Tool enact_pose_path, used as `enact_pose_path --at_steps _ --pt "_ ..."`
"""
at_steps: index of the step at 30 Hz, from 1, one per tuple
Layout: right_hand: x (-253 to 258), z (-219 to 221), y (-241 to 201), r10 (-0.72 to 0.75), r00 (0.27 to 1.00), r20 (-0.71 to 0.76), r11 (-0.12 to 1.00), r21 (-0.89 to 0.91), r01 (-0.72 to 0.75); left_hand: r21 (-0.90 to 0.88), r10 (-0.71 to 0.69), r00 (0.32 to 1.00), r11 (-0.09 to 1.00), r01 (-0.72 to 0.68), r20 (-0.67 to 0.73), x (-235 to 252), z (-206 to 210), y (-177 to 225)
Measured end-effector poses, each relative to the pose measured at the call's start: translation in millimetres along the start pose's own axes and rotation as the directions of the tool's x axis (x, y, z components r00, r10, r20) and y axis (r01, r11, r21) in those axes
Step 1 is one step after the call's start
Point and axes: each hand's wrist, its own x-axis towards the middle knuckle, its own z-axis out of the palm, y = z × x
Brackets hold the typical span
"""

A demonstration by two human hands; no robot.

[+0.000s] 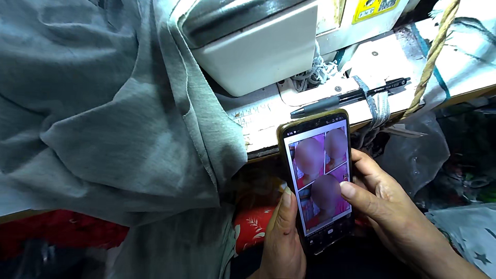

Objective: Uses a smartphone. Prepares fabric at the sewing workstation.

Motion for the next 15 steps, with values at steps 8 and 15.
enact_pose_path --at_steps 8,15 --pt "3 1 5 -0.038 0.995 -0.088 0.964 -0.266 0.013 0.024 -0.020 0.999 1.000 0.020 0.039 0 -1 -1" --pt "1 -10 7 -0.107 0.994 0.027 0.992 -0.058 0.108 0.060 -0.007 0.999 0.998 0.005 0.039 -1 1 0"
